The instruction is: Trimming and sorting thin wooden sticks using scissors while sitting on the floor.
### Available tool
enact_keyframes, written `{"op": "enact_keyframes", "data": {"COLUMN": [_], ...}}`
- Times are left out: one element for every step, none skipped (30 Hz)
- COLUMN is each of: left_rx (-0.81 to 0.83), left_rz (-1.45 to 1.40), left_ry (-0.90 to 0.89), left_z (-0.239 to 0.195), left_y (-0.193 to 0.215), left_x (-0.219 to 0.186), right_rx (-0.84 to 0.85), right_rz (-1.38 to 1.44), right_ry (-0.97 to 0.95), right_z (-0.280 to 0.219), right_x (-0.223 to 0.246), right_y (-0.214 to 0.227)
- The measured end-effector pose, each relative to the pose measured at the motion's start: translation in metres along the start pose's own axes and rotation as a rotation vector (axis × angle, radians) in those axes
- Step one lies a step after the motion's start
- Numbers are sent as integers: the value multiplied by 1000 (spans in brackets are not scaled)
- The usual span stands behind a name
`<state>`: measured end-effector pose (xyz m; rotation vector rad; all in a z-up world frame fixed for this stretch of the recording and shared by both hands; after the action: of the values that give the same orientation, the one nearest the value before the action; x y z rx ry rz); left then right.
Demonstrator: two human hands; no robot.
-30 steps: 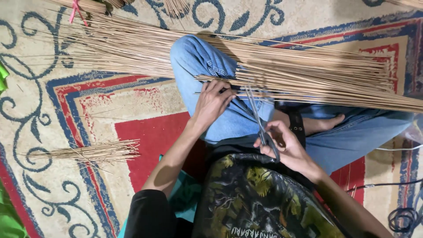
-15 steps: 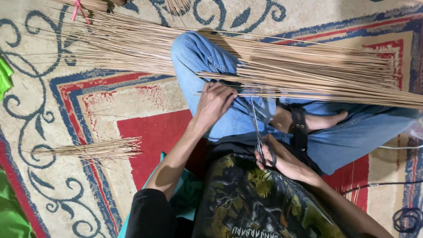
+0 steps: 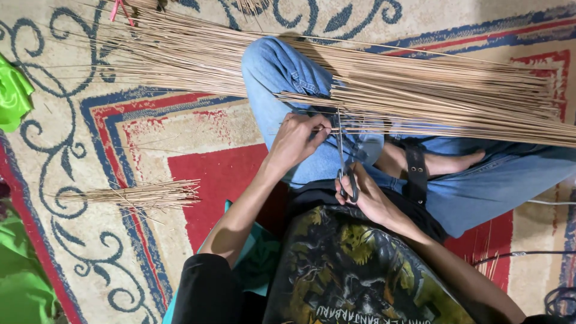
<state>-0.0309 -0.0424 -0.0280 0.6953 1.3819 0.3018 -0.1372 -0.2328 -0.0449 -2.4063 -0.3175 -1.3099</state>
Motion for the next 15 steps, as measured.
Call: {"op": "enact_keyframes", "data": {"left_rx": [1, 17, 32, 33, 41, 50, 50, 54, 57, 57, 62, 67, 67, 77, 87], "left_rz": [-1, -9, -18, -17, -24, -32, -32, -34, -36, -36, -49, -62, -62, -86, -111], "left_ry": [-1, 12, 26, 26, 26, 26, 26, 29, 31, 31, 41, 51, 50, 47, 44], "left_z": [0, 0, 0, 0, 0, 0, -1, -1, -1, -1, -1, 0, 1, 1, 1], "left_y": [-1, -1, -2, -3, -4, -5, -4, -2, -1, -1, -2, -2, 0, 2, 4], "left_x": [0, 2, 3, 4, 5, 7, 5, 4, 3, 3, 3, 3, 2, 0, -1], "right_rx": [-2, -8, -15, -15, -21, -28, -28, -30, -32, -32, -43, -55, -56, -55, -53], "right_rz": [0, -1, -3, -2, 0, 1, 2, -9, -20, -19, -11, -2, -2, 15, 32], "right_ry": [0, 4, 7, 7, 7, 8, 7, 15, 23, 23, 34, 45, 45, 66, 86], "right_z": [1, 1, 2, 3, 3, 4, 4, 5, 6, 6, 7, 7, 8, 8, 7], "right_x": [0, 0, 0, 0, 0, 0, 1, 2, 4, 2, 0, -1, -2, -2, -2], "right_y": [0, 0, 0, -1, -1, -1, -2, -3, -4, -5, -5, -4, -3, -3, -3]}}
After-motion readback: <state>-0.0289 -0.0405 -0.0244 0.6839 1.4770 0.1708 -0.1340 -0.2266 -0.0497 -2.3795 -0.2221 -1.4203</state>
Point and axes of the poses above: each hand's wrist, its own z-axis towards the middle knuckle, its own y-axis out of the back of the hand, x = y × z, the point moved 4 cm from there along z, towards the middle knuckle, and after that the axes turned 5 degrees about -x, right-handed, at the moved point
